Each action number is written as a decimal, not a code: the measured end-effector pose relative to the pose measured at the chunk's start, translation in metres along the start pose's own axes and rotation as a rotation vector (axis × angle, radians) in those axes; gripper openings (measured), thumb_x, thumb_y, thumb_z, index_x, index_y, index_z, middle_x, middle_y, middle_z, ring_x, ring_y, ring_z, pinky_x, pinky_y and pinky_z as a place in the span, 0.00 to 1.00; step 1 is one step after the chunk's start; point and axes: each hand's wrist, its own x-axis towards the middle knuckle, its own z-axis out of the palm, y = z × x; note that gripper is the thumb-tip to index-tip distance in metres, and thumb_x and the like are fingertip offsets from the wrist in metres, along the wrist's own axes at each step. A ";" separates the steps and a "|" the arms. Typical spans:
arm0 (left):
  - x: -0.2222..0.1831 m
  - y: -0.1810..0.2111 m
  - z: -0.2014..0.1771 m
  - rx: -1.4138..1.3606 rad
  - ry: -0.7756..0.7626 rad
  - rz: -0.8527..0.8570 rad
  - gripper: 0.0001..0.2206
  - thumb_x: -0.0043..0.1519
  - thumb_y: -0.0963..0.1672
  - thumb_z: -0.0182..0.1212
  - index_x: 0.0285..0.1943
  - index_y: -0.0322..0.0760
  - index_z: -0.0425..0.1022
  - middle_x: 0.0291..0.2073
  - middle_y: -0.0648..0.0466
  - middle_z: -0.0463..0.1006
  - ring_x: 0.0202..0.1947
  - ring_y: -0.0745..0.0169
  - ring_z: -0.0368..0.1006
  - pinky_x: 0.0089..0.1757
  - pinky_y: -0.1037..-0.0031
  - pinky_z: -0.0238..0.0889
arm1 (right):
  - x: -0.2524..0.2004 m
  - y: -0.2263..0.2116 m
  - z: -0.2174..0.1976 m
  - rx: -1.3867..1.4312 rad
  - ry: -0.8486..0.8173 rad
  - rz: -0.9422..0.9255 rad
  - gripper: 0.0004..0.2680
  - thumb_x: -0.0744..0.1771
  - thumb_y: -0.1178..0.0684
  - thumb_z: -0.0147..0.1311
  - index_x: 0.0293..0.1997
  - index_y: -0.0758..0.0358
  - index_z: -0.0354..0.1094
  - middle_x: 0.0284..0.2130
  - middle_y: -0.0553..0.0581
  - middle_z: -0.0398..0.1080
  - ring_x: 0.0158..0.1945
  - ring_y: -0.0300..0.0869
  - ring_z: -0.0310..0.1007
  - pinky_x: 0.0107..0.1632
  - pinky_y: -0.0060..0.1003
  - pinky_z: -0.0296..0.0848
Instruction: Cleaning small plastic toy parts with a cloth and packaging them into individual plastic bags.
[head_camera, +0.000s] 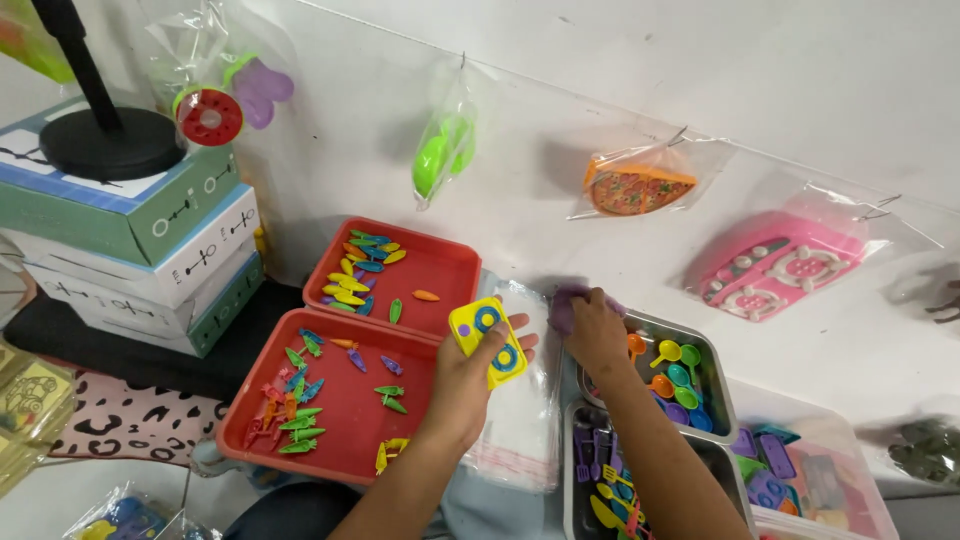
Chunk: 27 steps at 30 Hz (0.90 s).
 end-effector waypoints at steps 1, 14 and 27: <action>0.000 0.000 -0.001 0.081 -0.021 -0.022 0.20 0.63 0.40 0.59 0.64 0.27 0.66 0.54 0.38 0.80 0.49 0.44 0.79 0.49 0.60 0.74 | 0.009 0.010 0.021 -0.070 0.137 -0.014 0.11 0.63 0.56 0.56 0.49 0.63 0.74 0.50 0.65 0.68 0.44 0.60 0.77 0.46 0.51 0.79; -0.004 -0.025 -0.011 0.598 -0.063 -0.028 0.16 0.62 0.46 0.60 0.56 0.32 0.72 0.39 0.48 0.80 0.40 0.64 0.77 0.40 0.76 0.71 | -0.098 0.014 -0.043 1.735 0.002 0.561 0.25 0.64 0.44 0.50 0.66 0.71 0.59 0.63 0.75 0.63 0.63 0.61 0.64 0.62 0.53 0.63; -0.010 -0.069 -0.014 0.463 -0.373 -0.122 0.26 0.54 0.39 0.69 0.64 0.30 0.73 0.44 0.48 0.80 0.41 0.63 0.74 0.45 0.77 0.68 | -0.170 0.021 -0.018 1.821 -0.140 0.103 0.05 0.66 0.65 0.55 0.42 0.77 0.77 0.29 0.59 0.76 0.27 0.36 0.66 0.31 0.31 0.65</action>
